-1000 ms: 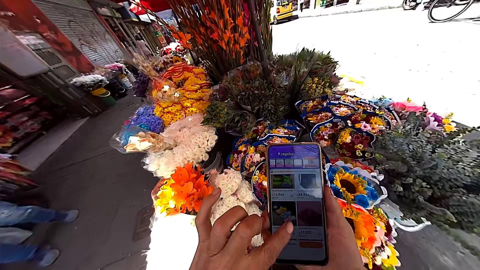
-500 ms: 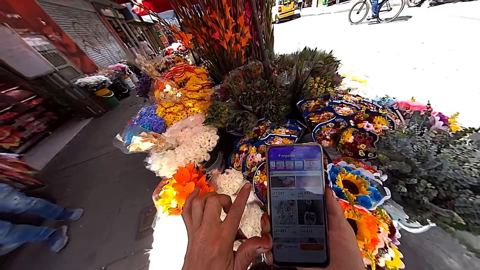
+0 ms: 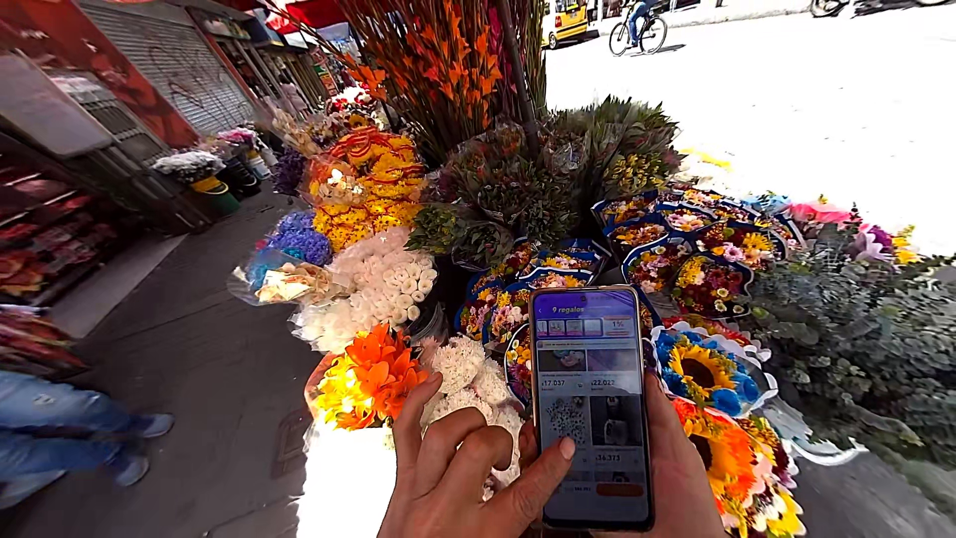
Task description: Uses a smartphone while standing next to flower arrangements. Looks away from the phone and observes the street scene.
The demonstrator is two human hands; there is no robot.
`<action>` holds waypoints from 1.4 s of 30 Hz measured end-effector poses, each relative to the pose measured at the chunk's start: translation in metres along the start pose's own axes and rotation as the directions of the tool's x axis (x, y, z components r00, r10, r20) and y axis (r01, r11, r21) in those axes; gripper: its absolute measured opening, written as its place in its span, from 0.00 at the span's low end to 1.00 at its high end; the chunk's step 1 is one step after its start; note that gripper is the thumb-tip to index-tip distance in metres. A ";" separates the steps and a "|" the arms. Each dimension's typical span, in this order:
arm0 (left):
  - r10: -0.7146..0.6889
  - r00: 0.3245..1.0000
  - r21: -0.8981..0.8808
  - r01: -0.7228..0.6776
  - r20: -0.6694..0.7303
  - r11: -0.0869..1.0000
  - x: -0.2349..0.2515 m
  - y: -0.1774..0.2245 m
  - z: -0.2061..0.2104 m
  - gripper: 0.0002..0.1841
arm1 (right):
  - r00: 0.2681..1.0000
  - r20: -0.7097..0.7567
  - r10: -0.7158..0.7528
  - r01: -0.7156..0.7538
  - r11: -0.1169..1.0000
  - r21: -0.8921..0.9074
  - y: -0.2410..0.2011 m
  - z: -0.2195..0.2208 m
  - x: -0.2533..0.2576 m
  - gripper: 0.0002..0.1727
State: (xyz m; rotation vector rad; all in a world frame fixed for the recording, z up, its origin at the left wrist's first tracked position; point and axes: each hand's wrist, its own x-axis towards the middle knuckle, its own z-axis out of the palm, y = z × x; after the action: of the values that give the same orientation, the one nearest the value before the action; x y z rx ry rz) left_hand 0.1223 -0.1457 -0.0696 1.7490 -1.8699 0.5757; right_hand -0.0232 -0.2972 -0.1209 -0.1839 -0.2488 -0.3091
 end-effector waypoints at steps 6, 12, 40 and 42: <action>-0.129 0.992 0.049 0.129 -0.004 0.990 0.002 0.000 0.001 0.38 | 0.998 0.034 0.058 -0.058 0.998 -0.005 0.000 0.000 0.000 0.41; -0.136 0.991 0.039 0.137 -0.016 0.990 0.000 0.000 0.000 0.39 | 0.997 0.047 0.061 -0.060 0.998 -0.022 0.003 0.001 0.000 0.41; -0.039 0.989 -0.078 0.028 -0.142 0.997 -0.017 0.008 -0.009 0.39 | 0.999 0.036 0.037 -0.035 0.998 -0.050 0.013 0.011 -0.017 0.40; -0.026 0.987 -0.086 0.012 -0.161 0.996 -0.018 0.010 -0.011 0.38 | 0.998 0.035 0.043 -0.041 0.998 -0.055 0.014 0.013 -0.018 0.41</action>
State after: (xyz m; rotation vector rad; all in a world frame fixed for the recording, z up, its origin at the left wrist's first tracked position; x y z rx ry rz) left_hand 0.1138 -0.1239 -0.0719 1.6138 -1.7380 0.6032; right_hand -0.0381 -0.2766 -0.1152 -0.2479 -0.2716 -0.2714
